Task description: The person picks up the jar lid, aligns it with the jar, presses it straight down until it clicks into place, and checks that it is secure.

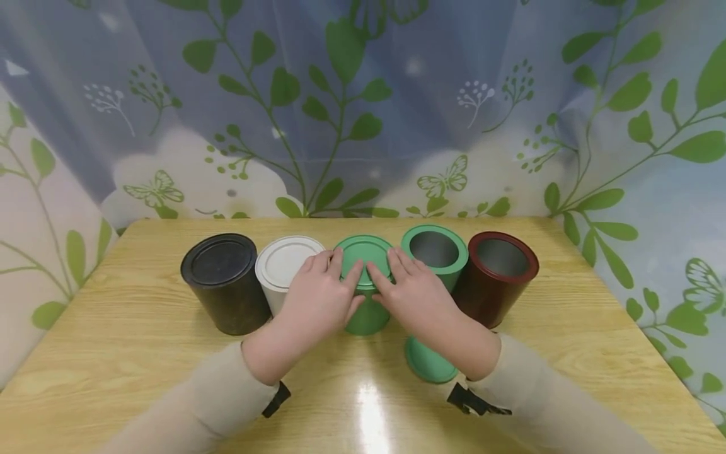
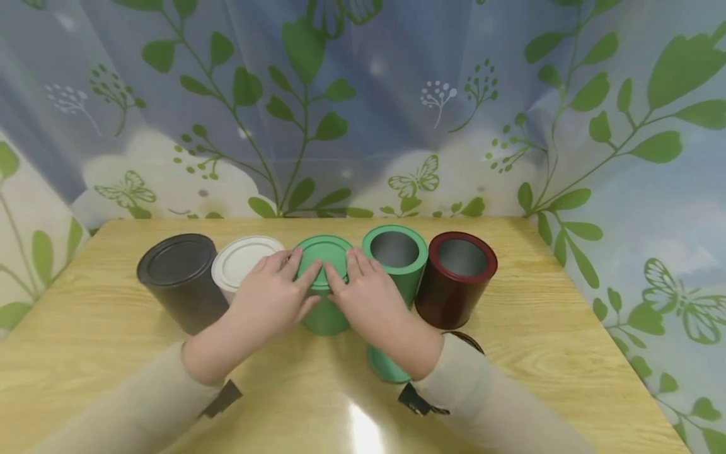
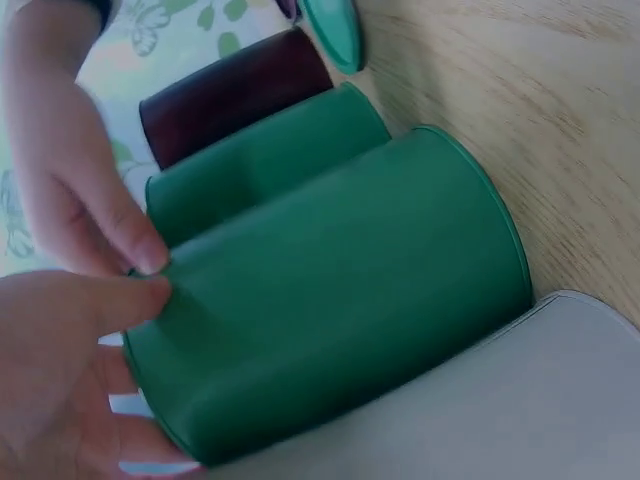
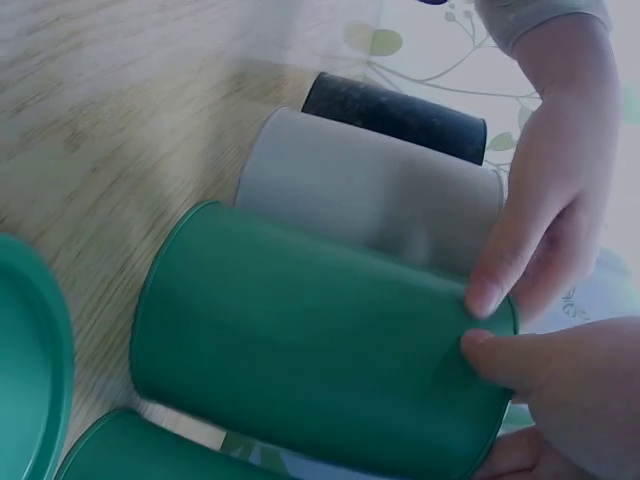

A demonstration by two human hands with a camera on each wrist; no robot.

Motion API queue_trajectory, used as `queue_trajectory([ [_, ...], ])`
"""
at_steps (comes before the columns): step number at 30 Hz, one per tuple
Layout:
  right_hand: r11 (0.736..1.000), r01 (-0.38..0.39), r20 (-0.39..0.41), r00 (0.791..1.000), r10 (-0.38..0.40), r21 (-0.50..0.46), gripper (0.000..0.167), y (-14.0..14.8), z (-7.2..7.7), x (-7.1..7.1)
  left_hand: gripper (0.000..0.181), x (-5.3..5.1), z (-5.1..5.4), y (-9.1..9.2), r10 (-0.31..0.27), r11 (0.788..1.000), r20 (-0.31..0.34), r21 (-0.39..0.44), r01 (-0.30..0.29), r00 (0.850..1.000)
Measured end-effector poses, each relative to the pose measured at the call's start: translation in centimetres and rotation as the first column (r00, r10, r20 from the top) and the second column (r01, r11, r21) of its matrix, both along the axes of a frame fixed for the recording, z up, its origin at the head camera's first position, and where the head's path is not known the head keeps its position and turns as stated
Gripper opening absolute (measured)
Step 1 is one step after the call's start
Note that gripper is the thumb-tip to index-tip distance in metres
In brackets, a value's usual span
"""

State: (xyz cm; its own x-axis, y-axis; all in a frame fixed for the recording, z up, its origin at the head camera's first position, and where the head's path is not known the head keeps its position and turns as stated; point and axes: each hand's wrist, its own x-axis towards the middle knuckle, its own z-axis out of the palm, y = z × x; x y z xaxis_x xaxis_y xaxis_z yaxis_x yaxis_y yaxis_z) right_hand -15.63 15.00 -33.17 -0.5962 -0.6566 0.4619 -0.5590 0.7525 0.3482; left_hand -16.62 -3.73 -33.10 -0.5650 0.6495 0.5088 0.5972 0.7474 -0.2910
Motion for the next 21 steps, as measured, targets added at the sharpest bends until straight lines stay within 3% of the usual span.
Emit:
queue_trajectory([
  [8,0.997,0.072,0.07,0.995,-0.071,-0.018,0.045,-0.6,0.0,0.7,0.048,0.4,0.1,1.1,0.079,0.996,0.012,-0.043,-0.079,0.997],
  [13,0.995,0.1,0.087,0.991,-0.101,0.016,0.047,-0.5,0.2,0.7,0.052,0.1,-0.1,0.9,0.043,0.999,0.005,-0.006,-0.043,0.999],
  [21,0.997,0.076,0.131,0.988,-0.08,0.034,0.054,0.2,0.5,0.4,0.054,-0.1,-0.1,-0.2,-0.025,0.994,0.084,0.109,0.016,0.996],
])
